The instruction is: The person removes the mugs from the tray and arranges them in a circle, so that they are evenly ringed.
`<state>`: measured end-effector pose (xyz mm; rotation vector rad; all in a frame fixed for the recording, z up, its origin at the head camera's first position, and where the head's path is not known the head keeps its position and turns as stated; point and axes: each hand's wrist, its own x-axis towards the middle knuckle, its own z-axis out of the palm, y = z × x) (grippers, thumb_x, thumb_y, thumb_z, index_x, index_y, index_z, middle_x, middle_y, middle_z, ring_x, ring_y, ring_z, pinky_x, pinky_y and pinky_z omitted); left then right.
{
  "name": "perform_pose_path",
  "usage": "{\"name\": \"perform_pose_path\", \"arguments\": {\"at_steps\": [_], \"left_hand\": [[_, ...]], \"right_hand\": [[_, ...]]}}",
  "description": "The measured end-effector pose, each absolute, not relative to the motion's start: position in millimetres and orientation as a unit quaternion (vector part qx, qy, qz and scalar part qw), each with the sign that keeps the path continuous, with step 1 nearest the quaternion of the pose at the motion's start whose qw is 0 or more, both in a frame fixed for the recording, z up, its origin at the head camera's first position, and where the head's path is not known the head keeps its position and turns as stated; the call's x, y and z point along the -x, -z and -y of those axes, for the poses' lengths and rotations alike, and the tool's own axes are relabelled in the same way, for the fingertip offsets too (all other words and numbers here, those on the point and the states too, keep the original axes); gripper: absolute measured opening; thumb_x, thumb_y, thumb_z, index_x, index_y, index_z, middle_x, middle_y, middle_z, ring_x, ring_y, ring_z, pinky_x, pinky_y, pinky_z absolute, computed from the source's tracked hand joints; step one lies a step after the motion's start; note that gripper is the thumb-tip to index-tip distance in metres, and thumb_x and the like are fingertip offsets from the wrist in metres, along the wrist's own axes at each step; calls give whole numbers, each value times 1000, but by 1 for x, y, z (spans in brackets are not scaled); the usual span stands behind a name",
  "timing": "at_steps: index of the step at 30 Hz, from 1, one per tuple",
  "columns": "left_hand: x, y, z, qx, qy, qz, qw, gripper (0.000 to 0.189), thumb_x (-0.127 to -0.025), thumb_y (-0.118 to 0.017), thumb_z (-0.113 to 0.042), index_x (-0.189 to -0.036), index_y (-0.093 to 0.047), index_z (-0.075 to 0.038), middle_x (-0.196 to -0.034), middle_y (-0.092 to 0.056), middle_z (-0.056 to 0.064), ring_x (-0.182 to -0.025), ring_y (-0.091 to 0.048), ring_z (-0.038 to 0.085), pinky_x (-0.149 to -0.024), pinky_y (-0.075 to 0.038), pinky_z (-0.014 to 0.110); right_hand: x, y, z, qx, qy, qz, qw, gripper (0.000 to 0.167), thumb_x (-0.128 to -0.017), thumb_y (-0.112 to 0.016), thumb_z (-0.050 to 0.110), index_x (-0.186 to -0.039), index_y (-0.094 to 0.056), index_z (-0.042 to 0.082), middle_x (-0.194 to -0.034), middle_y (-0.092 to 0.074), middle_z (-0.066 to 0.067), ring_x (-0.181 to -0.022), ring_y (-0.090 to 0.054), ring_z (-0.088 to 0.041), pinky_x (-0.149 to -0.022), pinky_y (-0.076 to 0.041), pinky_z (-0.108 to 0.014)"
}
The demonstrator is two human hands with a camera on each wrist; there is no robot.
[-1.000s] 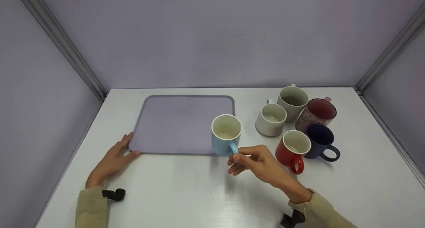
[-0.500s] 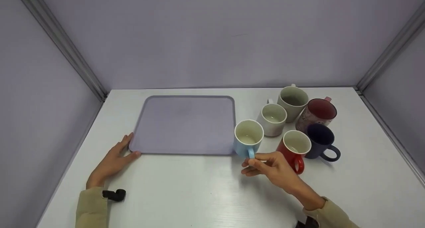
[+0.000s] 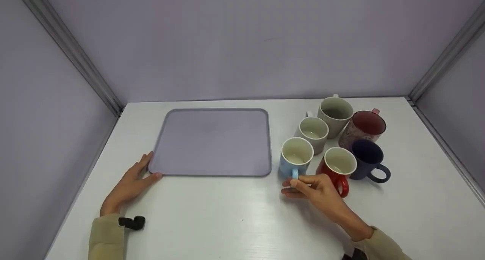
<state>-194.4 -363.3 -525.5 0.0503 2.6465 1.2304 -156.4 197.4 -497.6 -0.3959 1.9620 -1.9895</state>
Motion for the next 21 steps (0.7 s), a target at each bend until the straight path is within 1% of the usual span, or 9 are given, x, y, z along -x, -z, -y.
{"name": "perform_pose_path", "arguments": {"at_steps": [7, 13, 21], "left_hand": [[193, 526, 362, -19, -417, -902, 110, 92, -104, -67, -51, -173, -15, -21, -179, -1, 20, -164, 3, 50, -129, -3, 74], [195, 527, 364, -20, -413, -904, 110, 92, -104, -66, -52, -173, -15, -20, -179, -1, 20, -164, 3, 50, -129, -2, 74], [195, 530, 366, -21, -419, -902, 105, 93, -103, -67, -53, -173, -15, -20, -179, -1, 20, -165, 3, 48, -130, -3, 72]], "right_hand": [[156, 498, -198, 104, 689, -699, 161, 42, -108, -65, 13, -135, -63, -19, -133, -66, -38, -115, -77, -37, -99, -62, -41], [155, 500, -197, 97, 692, -700, 149, 40, -109, -64, 12, -134, -63, -19, -132, -68, -37, -113, -78, -34, -98, -62, -41], [151, 500, -193, 69, 703, -696, 124, 42, -108, -64, 11, -138, -60, -19, -128, -72, -32, -110, -79, -31, -98, -62, -39]]}}
